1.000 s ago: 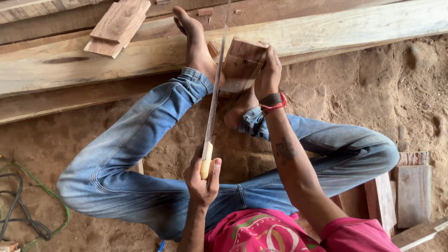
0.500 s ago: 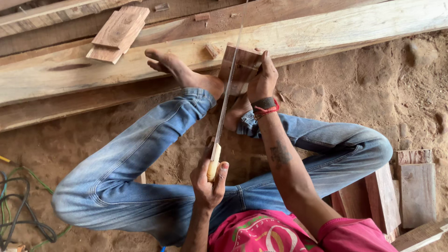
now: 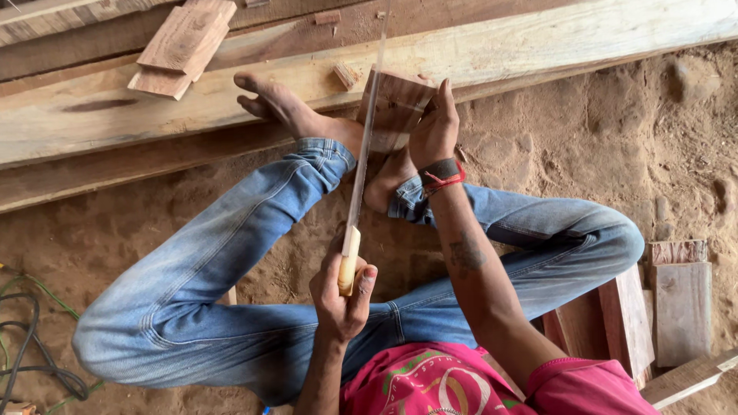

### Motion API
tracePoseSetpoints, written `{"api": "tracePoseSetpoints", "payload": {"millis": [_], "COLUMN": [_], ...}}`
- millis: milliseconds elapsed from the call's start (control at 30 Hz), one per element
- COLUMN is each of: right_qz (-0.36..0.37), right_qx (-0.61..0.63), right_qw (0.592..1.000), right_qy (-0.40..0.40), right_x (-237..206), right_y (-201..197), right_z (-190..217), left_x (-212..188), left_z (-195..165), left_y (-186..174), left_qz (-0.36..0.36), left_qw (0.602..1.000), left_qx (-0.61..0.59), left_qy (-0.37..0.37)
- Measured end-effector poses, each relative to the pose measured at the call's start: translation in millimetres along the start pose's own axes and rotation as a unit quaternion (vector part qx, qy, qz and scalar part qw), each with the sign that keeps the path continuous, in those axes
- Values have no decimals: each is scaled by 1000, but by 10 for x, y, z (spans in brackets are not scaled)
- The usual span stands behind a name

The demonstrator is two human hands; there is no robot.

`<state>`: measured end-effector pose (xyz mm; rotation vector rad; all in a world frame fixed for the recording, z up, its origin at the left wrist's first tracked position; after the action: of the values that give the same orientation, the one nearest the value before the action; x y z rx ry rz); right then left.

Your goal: The person sits on the floor and uses a hand saw to cut a small rectangular block of wood. They hold the wood steady with one hand and saw with the other, producing sawdust as they work.

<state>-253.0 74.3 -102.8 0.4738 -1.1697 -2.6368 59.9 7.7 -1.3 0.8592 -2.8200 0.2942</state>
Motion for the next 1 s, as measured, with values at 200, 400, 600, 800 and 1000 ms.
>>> {"api": "tracePoseSetpoints", "payload": {"millis": [200,400,600,800,1000], "right_qz": [-13,-8,-61,-153,-214], "right_qx": [-84,-84,-41,-3,-56], "right_qw": [995,996,997,987,967], "right_qy": [53,9,33,40,-128], "right_x": [-9,-82,-51,-44,260], "right_y": [-61,-146,-218,-233,117], "right_z": [160,79,-10,-122,-457], "left_x": [65,147,115,134,184], "left_z": [-154,-190,-193,-253,-253], "left_y": [-49,-25,-10,130,164], "left_qz": [-17,-12,8,78,43], "left_qw": [1000,1000,1000,996,998], "left_qx": [-4,-11,14,25,16], "left_qy": [12,1,22,21,34]}}
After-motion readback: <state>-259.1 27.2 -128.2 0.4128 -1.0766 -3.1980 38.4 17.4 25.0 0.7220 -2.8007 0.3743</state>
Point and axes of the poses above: each hand's wrist, its own x-axis towards the middle knuckle, its own y-axis out of the palm, z = x × y, the point moved 1 cm from there along x, towards the middle knuckle, and after that the axes turned 2 degrees about y, right-handed, at the moved point
